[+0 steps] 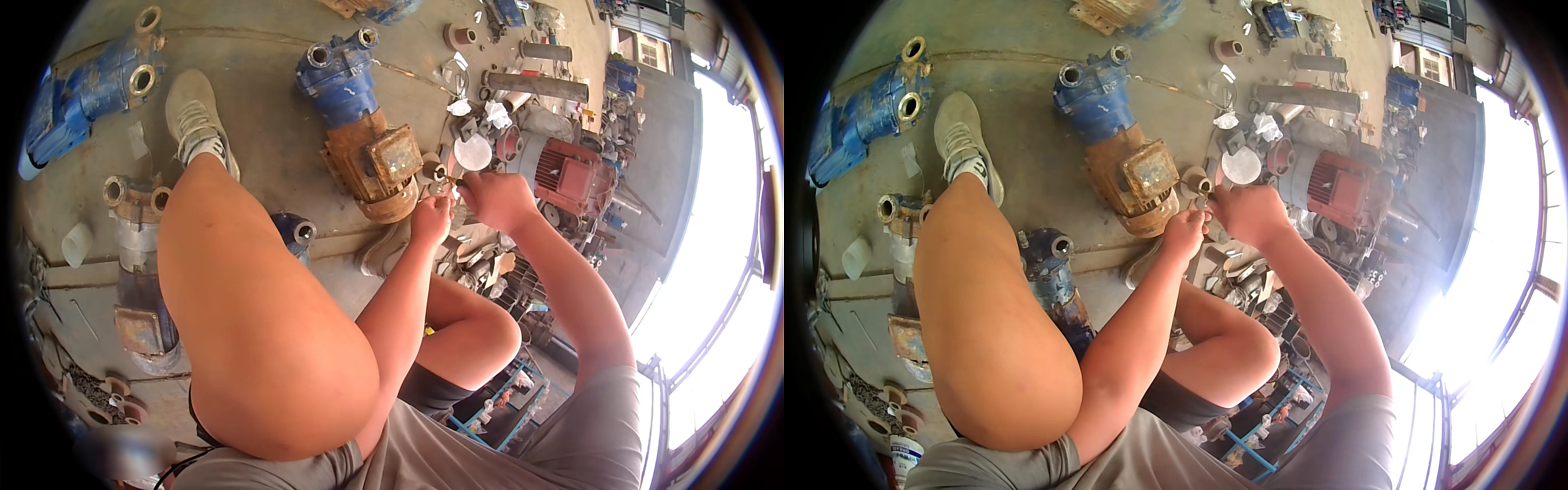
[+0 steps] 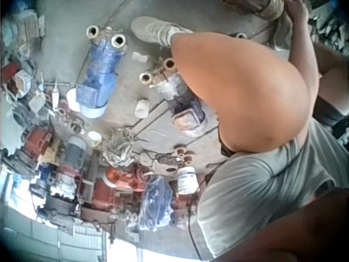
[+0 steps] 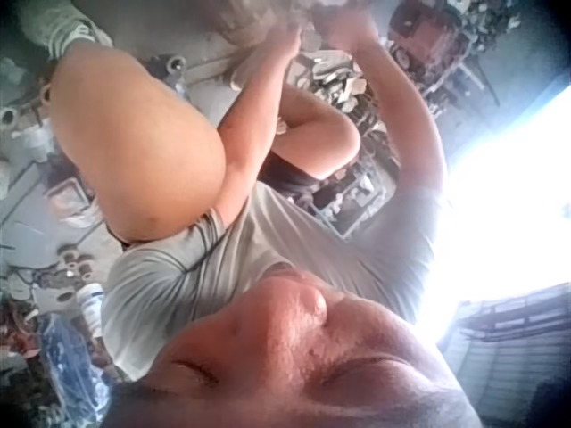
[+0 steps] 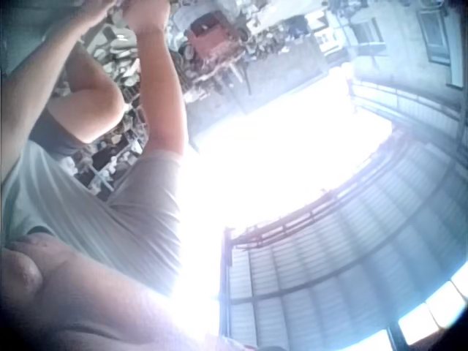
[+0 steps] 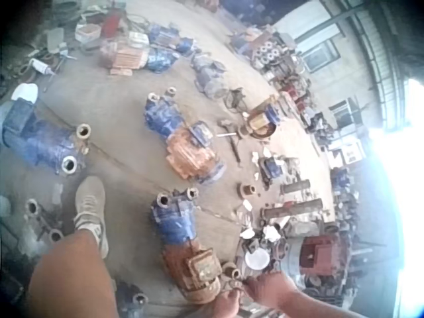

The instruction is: The person sits on the floor of a workshop and uses a screwdriver to remove screws from the terminal box of a blue electric motor. They then move to a second motor and repeat the process of unscrewing the terminal cover.

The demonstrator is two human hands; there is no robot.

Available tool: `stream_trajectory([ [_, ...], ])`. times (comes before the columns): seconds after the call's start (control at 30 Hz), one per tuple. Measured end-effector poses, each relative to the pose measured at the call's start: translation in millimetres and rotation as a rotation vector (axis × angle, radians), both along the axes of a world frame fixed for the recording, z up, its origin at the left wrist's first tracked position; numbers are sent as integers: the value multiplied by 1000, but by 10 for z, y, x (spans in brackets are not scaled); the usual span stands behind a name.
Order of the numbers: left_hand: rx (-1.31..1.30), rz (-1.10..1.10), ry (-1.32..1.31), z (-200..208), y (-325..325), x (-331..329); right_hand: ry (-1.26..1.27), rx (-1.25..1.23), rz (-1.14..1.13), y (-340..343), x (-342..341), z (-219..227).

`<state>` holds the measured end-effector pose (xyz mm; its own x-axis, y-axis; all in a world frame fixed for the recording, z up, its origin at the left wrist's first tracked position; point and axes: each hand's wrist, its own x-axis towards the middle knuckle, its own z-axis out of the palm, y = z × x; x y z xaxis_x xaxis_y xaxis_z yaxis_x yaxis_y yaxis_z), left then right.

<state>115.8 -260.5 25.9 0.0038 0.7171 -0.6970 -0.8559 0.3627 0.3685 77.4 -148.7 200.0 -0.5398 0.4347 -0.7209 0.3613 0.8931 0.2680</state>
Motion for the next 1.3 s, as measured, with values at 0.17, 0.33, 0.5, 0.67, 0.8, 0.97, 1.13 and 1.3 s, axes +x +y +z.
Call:
stream_trajectory([
  [0.17,-10,-43,-48,162,-49,-37,79,-22,-220,38,328,-133],
  [0.33,28,-93,89,-99,-34,220,-38,-128,-459,306,536,-361],
  [0.5,18,-31,-151,-32,-11,86,79,115,-343,-138,-103,-103],
  [0.67,90,-89,-185,231,8,-131,-72,-70,-216,106,85,-184],
  [0.8,121,-115,-339,155,-43,-226,49,12,-437,-213,-560,-10],
  [0.97,93,-59,-758,338,-117,-443,172,8,-489,-490,-765,80],
  [1.13,267,-40,-834,348,-98,-497,185,-7,-437,-495,-839,18],
  [1.3,374,48,-844,398,-113,-577,163,-14,-431,-512,-885,-50],
])
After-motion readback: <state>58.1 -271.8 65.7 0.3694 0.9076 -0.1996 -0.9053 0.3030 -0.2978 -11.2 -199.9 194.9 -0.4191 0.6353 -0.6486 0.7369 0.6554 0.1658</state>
